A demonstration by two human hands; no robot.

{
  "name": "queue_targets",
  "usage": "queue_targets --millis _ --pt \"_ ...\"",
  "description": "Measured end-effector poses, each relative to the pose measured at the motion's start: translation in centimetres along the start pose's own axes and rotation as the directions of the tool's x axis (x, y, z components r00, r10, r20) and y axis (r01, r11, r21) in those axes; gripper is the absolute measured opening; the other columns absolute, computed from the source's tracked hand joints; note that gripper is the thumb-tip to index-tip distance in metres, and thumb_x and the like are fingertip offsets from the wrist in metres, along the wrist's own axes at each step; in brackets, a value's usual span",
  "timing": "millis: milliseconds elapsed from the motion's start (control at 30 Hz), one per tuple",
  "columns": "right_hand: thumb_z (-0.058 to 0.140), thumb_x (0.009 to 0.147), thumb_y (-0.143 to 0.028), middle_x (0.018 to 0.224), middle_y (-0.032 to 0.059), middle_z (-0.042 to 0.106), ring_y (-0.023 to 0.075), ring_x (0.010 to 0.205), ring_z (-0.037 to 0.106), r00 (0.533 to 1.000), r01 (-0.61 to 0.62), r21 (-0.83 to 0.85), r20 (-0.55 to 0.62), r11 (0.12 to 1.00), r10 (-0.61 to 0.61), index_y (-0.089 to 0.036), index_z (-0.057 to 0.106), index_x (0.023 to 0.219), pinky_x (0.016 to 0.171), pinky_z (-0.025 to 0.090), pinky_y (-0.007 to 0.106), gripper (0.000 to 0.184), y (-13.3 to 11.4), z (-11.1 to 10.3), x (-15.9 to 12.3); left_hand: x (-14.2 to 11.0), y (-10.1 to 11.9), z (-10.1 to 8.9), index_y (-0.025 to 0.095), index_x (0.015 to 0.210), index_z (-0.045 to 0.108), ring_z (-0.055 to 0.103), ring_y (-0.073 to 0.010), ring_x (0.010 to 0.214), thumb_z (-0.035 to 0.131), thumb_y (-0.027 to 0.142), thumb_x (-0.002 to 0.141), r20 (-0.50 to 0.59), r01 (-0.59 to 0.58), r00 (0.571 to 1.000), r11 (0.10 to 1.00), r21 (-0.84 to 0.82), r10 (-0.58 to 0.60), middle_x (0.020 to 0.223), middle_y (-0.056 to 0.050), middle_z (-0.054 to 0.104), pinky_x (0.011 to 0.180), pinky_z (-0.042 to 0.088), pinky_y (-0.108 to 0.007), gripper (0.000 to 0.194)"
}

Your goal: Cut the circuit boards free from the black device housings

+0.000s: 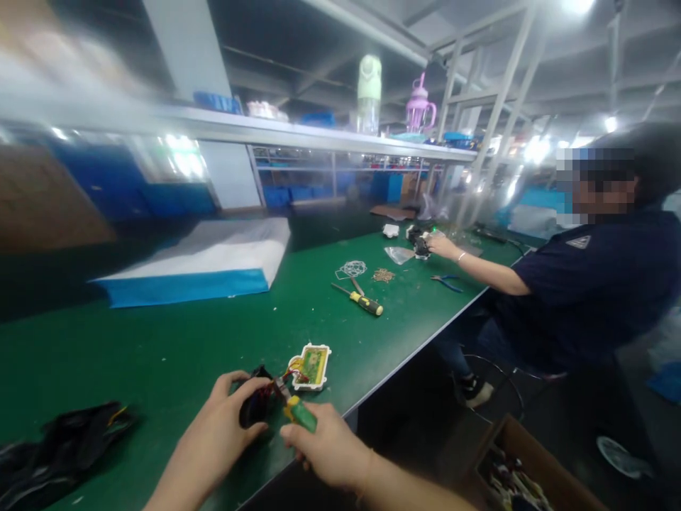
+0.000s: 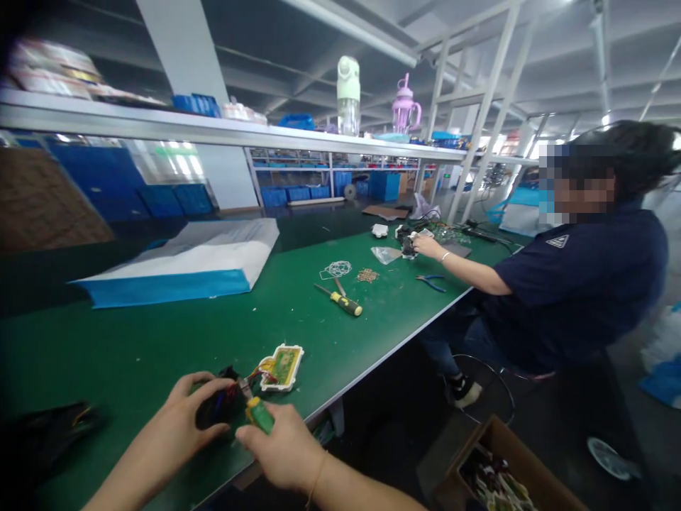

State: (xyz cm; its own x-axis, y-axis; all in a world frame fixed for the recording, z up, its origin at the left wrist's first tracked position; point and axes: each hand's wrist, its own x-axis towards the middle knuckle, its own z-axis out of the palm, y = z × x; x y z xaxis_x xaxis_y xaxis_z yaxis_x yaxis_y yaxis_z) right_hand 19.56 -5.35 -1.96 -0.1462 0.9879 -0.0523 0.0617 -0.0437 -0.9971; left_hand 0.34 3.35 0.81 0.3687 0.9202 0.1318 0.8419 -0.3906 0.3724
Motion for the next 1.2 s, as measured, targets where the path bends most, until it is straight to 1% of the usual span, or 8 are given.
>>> queue_targets --millis 133,300,367,433,500,567,900,1200 --pt "0.06 0.084 -0.037 0.063 -0.0046 0.05 0.0114 0.059 0.045 1.0 0.025 -0.035 0.007 0.999 -0.025 -0.02 0.061 0.09 0.057 0.039 0.022 0.018 -0.7 -0.1 -0.3 0.2 -0.3 0.3 0.029 0.111 0.061 0.053 -0.0277 0.12 0.062 0.025 0.066 -0.015 -0.095 0.995 0.995 0.014 0.095 0.148 -0.003 0.031 0.108 0.04 -0.041 0.046" --pt "0.058 0.084 -0.034 0.066 -0.0041 0.049 0.0118 0.064 0.044 0.998 0.053 -0.106 -0.03 0.993 -0.057 -0.019 0.061 0.093 0.062 0.039 0.022 0.018 -1.5 0.0 -0.9 0.2 -0.3 0.4 0.029 0.114 0.059 0.05 -0.0268 0.124 0.06 0.024 0.068 0.012 -0.123 0.992 0.992 -0.006 0.123 0.148 -0.002 0.036 0.111 0.037 -0.043 0.046" --pt "0.058 0.084 -0.031 0.069 -0.0039 0.05 0.0118 0.066 0.044 0.993 0.091 -0.127 -0.057 0.988 -0.099 -0.018 0.062 0.092 0.065 0.04 0.022 0.016 -1.7 0.0 -1.1 0.1 -0.2 0.3 0.029 0.114 0.059 0.051 -0.0261 0.123 0.059 0.031 0.073 0.004 -0.113 0.994 0.994 -0.011 0.113 0.146 -0.002 0.038 0.11 0.038 -0.043 0.041" --pt "0.058 0.084 -0.029 0.072 -0.0037 0.052 0.0118 0.068 0.045 0.989 0.124 -0.13 -0.067 0.984 -0.134 -0.018 0.063 0.093 0.069 0.041 0.023 0.015 -1.9 0.1 -1.1 0.1 0.1 0.3 0.03 0.112 0.06 0.053 -0.0246 0.121 0.053 0.042 0.081 -0.007 -0.087 0.996 0.996 -0.021 0.087 0.144 -0.002 0.04 0.109 0.038 -0.043 0.034" --pt "0.058 0.084 -0.029 0.077 -0.0033 0.056 0.0121 0.071 0.047 0.984 0.155 -0.13 -0.065 0.979 -0.164 -0.018 0.064 0.095 0.072 0.042 0.023 0.016 -2.0 0.1 -1.2 0.0 0.4 0.1 0.03 0.108 0.061 0.055 -0.0226 0.118 0.043 0.051 0.087 -0.004 -0.051 0.999 0.998 -0.034 0.051 0.142 -0.001 0.042 0.11 0.038 -0.043 0.035" --pt "0.058 0.084 -0.028 0.084 -0.0022 0.059 0.0133 0.075 0.049 0.98 0.176 -0.137 -0.064 0.975 -0.186 -0.018 0.065 0.099 0.075 0.042 0.024 0.019 -2.0 0.1 -1.2 0.0 0.7 0.0 0.031 0.107 0.062 0.056 -0.0212 0.116 0.037 0.054 0.089 0.008 -0.019 1.0 0.999 -0.039 0.02 0.14 0.0 0.044 0.11 0.038 -0.042 0.038" --pt "0.055 0.086 -0.028 0.092 0.0006 0.065 0.0173 0.083 0.057 0.98 0.169 -0.198 -0.068 0.966 -0.185 -0.019 0.064 0.111 0.08 0.045 0.026 0.028 -2.1 0.3 -1.5 -0.3 1.7 -0.8 0.033 0.109 0.063 0.063 -0.0196 0.103 0.035 0.053 0.09 0.017 0.056 0.998 0.998 0.02 -0.056 0.129 0.002 0.055 0.104 0.043 -0.038 0.04" --pt "0.053 0.087 -0.03 0.1 0.0024 0.067 0.0195 0.089 0.06 0.986 0.156 -0.204 -0.028 0.967 -0.165 -0.018 0.063 0.116 0.085 0.045 0.029 0.033 -2.5 0.1 -1.8 -0.9 2.5 -1.1 0.032 0.108 0.062 0.061 -0.0192 0.108 0.032 0.05 0.091 0.028 0.085 0.996 0.996 0.034 -0.086 0.129 0.002 0.055 0.103 0.042 -0.036 0.039"
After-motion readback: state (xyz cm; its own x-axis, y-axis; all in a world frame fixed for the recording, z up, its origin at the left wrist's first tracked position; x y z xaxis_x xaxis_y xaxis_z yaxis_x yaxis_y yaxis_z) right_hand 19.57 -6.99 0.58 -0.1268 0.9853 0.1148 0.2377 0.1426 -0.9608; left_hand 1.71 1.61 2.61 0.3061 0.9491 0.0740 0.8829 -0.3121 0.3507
